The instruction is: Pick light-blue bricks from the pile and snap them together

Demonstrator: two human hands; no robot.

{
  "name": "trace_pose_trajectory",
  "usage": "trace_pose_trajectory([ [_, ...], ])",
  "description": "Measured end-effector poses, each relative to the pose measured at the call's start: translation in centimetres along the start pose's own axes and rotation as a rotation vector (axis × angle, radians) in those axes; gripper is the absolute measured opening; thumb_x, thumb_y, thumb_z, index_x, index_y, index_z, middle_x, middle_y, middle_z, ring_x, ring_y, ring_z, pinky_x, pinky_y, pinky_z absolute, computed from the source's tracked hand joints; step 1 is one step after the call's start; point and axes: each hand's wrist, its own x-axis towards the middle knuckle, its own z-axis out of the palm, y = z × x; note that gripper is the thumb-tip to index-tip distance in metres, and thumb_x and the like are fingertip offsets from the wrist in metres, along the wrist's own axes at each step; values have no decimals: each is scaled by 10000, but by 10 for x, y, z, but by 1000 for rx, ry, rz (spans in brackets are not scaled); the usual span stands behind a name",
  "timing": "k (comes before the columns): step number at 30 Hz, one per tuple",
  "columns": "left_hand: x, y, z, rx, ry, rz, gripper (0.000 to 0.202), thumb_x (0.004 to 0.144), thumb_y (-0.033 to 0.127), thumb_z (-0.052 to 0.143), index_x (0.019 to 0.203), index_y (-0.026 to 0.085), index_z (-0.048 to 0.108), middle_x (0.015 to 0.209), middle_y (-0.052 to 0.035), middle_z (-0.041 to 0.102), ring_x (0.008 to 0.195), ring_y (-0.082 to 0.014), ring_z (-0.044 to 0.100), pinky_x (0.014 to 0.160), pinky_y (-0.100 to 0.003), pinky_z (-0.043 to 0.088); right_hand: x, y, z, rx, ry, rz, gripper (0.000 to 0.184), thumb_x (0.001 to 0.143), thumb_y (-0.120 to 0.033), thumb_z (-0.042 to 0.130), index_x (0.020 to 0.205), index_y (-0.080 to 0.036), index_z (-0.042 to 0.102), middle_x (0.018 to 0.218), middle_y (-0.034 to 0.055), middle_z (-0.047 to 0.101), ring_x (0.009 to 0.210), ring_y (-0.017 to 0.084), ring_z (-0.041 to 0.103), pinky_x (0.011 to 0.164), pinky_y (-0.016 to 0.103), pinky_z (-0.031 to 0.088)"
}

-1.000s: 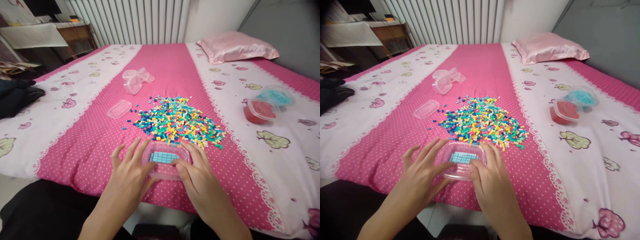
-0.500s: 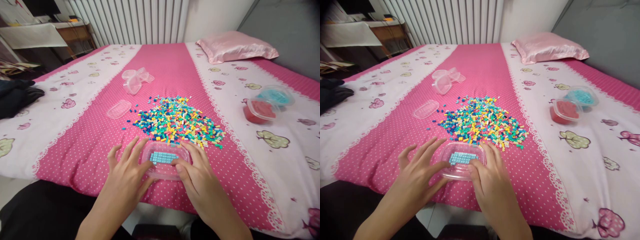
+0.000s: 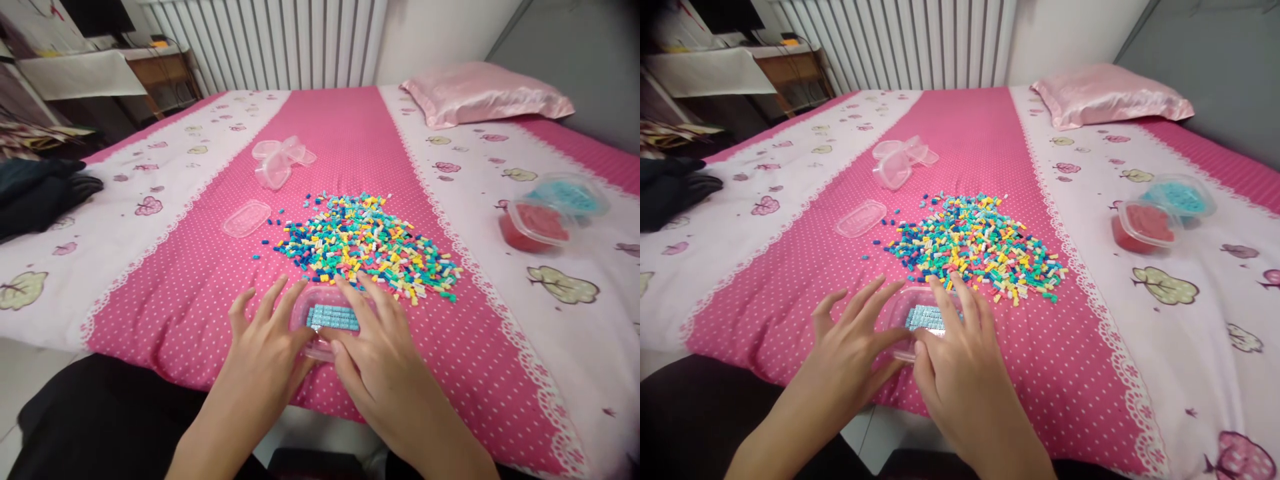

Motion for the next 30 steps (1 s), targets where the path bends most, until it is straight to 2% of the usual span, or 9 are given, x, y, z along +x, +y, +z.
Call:
trace_pose_trajectory([
  [5, 0, 0, 0, 4, 13, 2, 184, 896, 179, 671, 1003, 280, 783, 1536, -128, 579, 1440, -429, 486, 1120, -708, 252, -2, 0, 3, -18, 2, 14, 287, 998, -174, 493, 931, -226, 768, 1585, 105, 508, 1505, 376, 352, 1198, 686, 330],
  [16, 0, 0, 0, 9, 18, 4, 210, 899, 160, 619, 984, 271, 776, 1544, -130, 574, 1458, -409, 474, 1129, -688, 224, -1, 0, 2, -12, -26, 17, 308, 1015, -192, 483, 1042, -252, 783, 1598, 94, 497, 1520, 383, 342, 1191, 691, 348],
  [24, 1, 3, -6, 95, 78, 5, 168, 879, 169, 623, 983, 220, 744, 1511, -167, 600, 1422, -400, 516, 1163, -641, 188, -4, 1, -6, 21, 35, 25, 358, 1050, -203, 412, 990, -207, 765, 1548, 138, 528, 1494, 359, 377, 1174, 673, 378],
  [30, 2, 6, -2, 110, 54, -17, 146, 838, 165, 682, 946, 243, 742, 1538, -127, 584, 1445, -370, 500, 1218, -608, 148, -6, 7, -6, -11, 53, 48, 383, 1057, -216, 393, 922, -201, 751, 1559, 148, 510, 1499, 394, 361, 1133, 711, 398],
])
